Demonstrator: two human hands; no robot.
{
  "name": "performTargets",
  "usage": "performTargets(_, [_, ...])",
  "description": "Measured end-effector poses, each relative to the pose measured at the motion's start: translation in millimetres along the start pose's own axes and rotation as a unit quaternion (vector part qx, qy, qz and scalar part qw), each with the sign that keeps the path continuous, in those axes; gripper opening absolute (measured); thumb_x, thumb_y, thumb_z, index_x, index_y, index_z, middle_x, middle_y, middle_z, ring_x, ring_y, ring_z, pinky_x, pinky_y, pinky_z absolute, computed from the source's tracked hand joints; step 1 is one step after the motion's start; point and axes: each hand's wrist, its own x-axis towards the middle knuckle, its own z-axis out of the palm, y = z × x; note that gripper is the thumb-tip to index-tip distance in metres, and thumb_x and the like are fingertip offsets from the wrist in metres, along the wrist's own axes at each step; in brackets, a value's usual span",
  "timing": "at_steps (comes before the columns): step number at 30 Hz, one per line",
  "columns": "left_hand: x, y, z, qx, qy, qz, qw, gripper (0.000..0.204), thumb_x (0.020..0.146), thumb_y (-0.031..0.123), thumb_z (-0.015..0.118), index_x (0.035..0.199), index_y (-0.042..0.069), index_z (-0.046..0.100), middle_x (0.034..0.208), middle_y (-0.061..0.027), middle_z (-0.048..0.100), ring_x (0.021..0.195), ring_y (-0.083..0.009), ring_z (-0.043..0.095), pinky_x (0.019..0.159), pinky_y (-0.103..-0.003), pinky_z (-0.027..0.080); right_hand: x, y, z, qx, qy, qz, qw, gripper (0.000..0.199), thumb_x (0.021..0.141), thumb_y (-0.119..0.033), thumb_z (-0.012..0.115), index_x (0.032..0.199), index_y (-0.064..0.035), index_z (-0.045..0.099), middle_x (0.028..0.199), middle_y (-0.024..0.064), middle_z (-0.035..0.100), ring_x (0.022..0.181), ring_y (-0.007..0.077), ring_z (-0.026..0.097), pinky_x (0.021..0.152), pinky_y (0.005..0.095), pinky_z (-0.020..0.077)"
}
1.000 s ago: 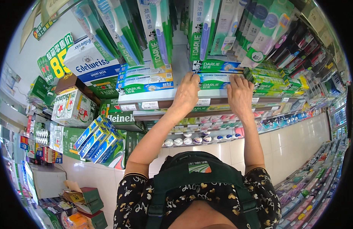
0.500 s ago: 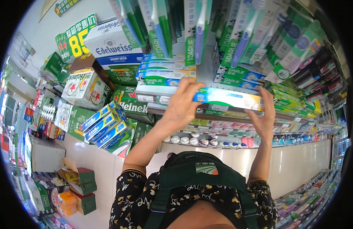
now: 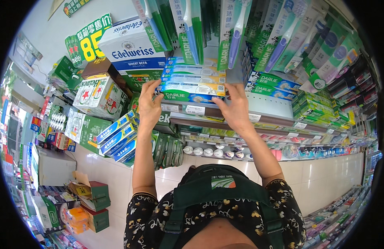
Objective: The person restocks toothpaste boxes on a supermarket shelf. They repeatedly pick up boxes from a lower area, place them on the shelf, and align them with other boxes to create neat rows.
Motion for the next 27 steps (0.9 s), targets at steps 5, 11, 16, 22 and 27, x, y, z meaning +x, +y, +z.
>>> performTargets(5, [1.9,12.8,12.7,0.052,0.032,0.022,0.998,0.046,0.082,-0.011,0.058,0.126,-0.001,0.058,0.125,-0.0187,0.055,0.102,-0.0328,0.057,0.087,-0.038,0.047,-5.1,1.6,6.3,-0.077,-0.01,-0.068,0.995,0.053,0.078,-0.007,0.077,0.124,0.0061,0.056,0.121,0.0248,0.049,0.098,0.0385,0.059,0.077,0.0417,0.0534])
performTargets(11, [-26.3,78.9,65.2,0.005,-0.005,0.233,0.972,0.045,0.08,-0.006,0.063,0.125,-0.001,0.06,0.128,-0.0187,0.056,0.121,-0.0359,0.052,0.103,-0.045,0.041,-10.2,25.5,-50.3,-0.191,0.121,-0.11,0.968,0.05,0.083,-0.009,0.069,0.129,0.0025,0.053,0.124,0.0267,0.05,0.108,0.0411,0.051,0.092,0.0494,0.0422])
performTargets(16, [6.2,132.4,147.7,-0.068,-0.121,0.212,0.967,0.059,0.084,-0.001,0.062,0.139,-0.003,0.041,0.133,-0.0271,0.047,0.122,-0.0445,0.045,0.104,-0.049,0.039,8.4,75.0,-114.8,-0.404,0.198,0.014,0.893,0.044,0.088,-0.01,0.061,0.13,0.0001,0.054,0.126,0.0265,0.051,0.106,0.0423,0.05,0.087,0.0516,0.0396])
performTargets(22, [42.4,141.4,204.8,-0.023,-0.135,0.164,0.977,0.063,0.083,-0.006,0.06,0.141,-0.003,0.036,0.139,-0.0349,0.038,0.123,-0.0511,0.042,0.103,-0.052,0.04,13.2,98.1,-145.2,-0.504,0.117,-0.048,0.854,0.053,0.081,-0.004,0.058,0.133,0.0009,0.053,0.119,0.0231,0.056,0.105,0.0401,0.05,0.083,0.0492,0.0397])
performTargets(27, [26.5,150.9,196.7,-0.107,-0.104,0.094,0.984,0.048,0.081,-0.006,0.062,0.126,0.0,0.048,0.122,-0.0279,0.053,0.103,-0.0457,0.056,0.087,-0.049,0.047,5.9,92.6,-152.0,-0.475,0.112,-0.079,0.869,0.055,0.08,-0.003,0.06,0.134,0.0005,0.052,0.123,0.0222,0.053,0.106,0.0395,0.05,0.088,0.0492,0.0392])
